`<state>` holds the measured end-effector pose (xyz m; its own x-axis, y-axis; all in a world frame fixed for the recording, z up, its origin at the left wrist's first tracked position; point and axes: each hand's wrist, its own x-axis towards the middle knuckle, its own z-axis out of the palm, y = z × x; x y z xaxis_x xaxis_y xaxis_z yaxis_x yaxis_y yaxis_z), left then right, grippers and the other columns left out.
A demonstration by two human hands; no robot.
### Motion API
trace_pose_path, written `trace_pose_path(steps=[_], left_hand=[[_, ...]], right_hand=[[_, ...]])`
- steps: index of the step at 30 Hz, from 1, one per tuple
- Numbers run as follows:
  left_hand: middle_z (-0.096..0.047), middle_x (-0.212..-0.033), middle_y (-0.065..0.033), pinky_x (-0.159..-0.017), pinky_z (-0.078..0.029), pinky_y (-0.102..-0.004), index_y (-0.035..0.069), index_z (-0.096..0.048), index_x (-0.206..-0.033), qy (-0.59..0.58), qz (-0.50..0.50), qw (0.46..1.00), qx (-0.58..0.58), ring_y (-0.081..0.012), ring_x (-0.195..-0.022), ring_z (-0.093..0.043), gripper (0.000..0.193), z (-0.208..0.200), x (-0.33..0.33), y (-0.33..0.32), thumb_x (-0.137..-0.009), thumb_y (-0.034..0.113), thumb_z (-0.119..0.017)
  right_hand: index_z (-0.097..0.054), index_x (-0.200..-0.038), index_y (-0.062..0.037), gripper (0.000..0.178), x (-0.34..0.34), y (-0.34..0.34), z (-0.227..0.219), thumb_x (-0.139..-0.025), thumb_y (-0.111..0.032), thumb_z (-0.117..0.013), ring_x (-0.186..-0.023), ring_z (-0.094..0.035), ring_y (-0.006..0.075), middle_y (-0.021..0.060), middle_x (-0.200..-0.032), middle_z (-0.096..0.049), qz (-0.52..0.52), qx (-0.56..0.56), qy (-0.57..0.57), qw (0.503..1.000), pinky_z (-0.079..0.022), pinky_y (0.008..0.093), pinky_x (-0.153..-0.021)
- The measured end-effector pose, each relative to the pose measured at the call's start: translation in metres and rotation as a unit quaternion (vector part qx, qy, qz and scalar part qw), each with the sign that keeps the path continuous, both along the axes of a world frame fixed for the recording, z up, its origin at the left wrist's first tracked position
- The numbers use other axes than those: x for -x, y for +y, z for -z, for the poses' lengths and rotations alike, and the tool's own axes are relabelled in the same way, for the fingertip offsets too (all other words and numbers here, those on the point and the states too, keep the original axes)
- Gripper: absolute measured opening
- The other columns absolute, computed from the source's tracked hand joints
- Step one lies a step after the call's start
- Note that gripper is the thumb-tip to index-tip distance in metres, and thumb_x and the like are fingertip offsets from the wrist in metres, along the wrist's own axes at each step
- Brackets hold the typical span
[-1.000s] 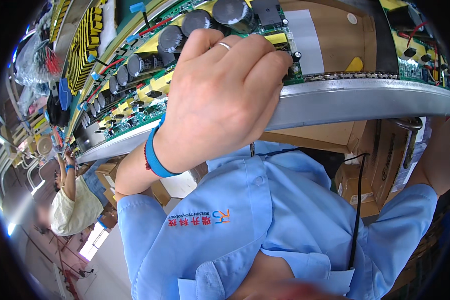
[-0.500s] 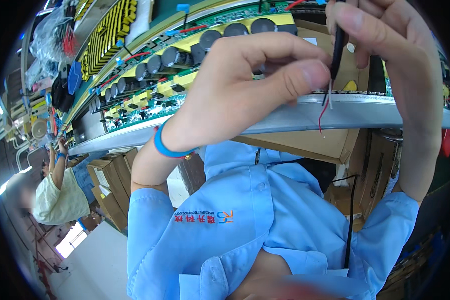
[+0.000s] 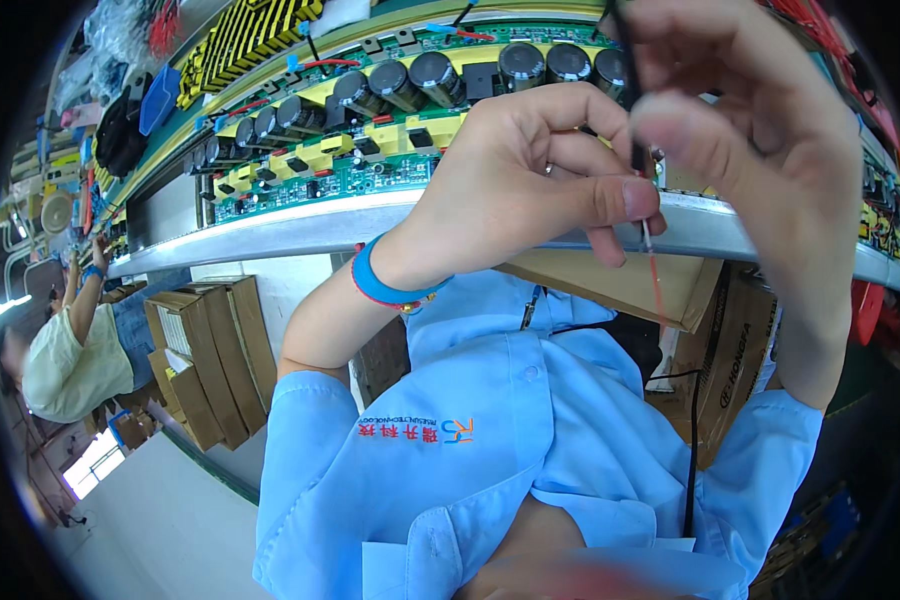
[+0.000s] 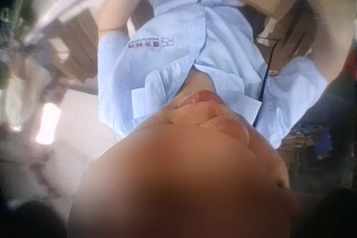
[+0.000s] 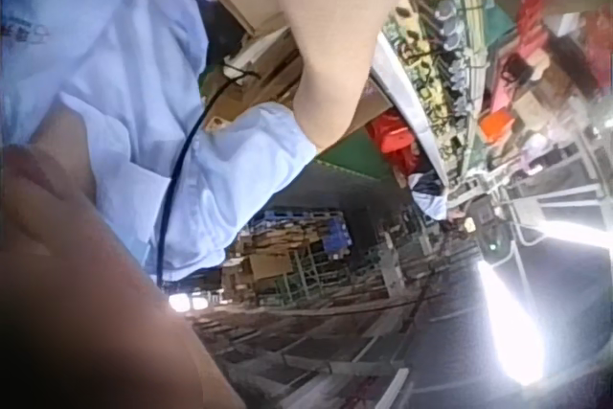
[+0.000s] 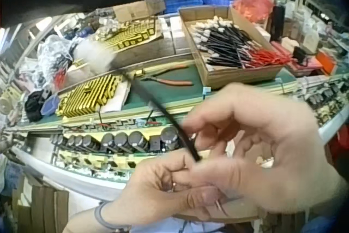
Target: The recorder is assembling electronic circuit boards by inserting components and connecting wiring on an assembly line.
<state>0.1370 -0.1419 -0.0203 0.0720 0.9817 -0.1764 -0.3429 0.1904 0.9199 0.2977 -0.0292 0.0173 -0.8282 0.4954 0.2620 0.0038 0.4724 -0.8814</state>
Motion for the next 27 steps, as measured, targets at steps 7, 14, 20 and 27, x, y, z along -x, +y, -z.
trace_pose_path(steps=[7,14,20,27], left_hand=[[-0.069,-0.091,-0.0166,-0.079,-0.055,-0.0357,0.000,-0.059,-0.089,0.230,-0.110,0.938,-0.235,-0.0233,-0.087,-0.068,0.020,0.022,0.015,-0.021,-0.079,-0.001,-0.077],[-0.071,-0.087,-0.0090,-0.063,-0.046,-0.0275,0.003,-0.068,-0.087,0.653,-0.098,0.630,-0.409,-0.0196,-0.074,-0.065,0.028,0.032,0.015,-0.036,-0.060,0.007,-0.075],[-0.069,-0.085,-0.0089,-0.055,-0.044,-0.0278,0.005,-0.067,-0.085,0.611,-0.180,0.642,-0.426,-0.0177,-0.065,-0.063,0.024,0.039,-0.008,-0.032,-0.063,0.011,-0.074],[-0.071,-0.088,-0.0106,-0.051,-0.036,-0.0237,0.001,-0.068,-0.086,0.668,-0.137,0.631,-0.371,-0.0118,-0.060,-0.059,0.022,0.055,-0.006,-0.034,-0.066,0.011,-0.071]], right_hand=[[-0.057,-0.128,0.0020,0.046,-0.016,-0.035,0.016,-0.082,0.002,-0.063,-0.074,-0.066,0.0185,0.0091,-0.078,-0.068,0.010,0.090,-0.143,0.986,-0.050,0.0280,-0.067],[-0.061,-0.124,0.0022,0.047,-0.040,-0.042,0.014,-0.078,0.006,-0.063,-0.073,-0.066,0.0278,0.0160,-0.090,-0.070,0.088,-0.409,-0.187,0.889,-0.052,0.0316,-0.066],[-0.074,-0.097,-0.0049,0.025,-0.025,-0.046,0.063,-0.073,-0.011,-0.071,-0.052,-0.049,0.0100,0.0064,-0.082,-0.063,0.070,-0.521,-0.008,0.851,-0.034,0.0216,-0.042],[-0.072,-0.092,-0.0035,0.018,-0.025,-0.032,0.084,-0.074,-0.005,-0.071,-0.050,-0.048,0.0082,0.0068,-0.084,-0.064,0.048,-0.491,-0.032,0.869,-0.031,0.0205,-0.041]])
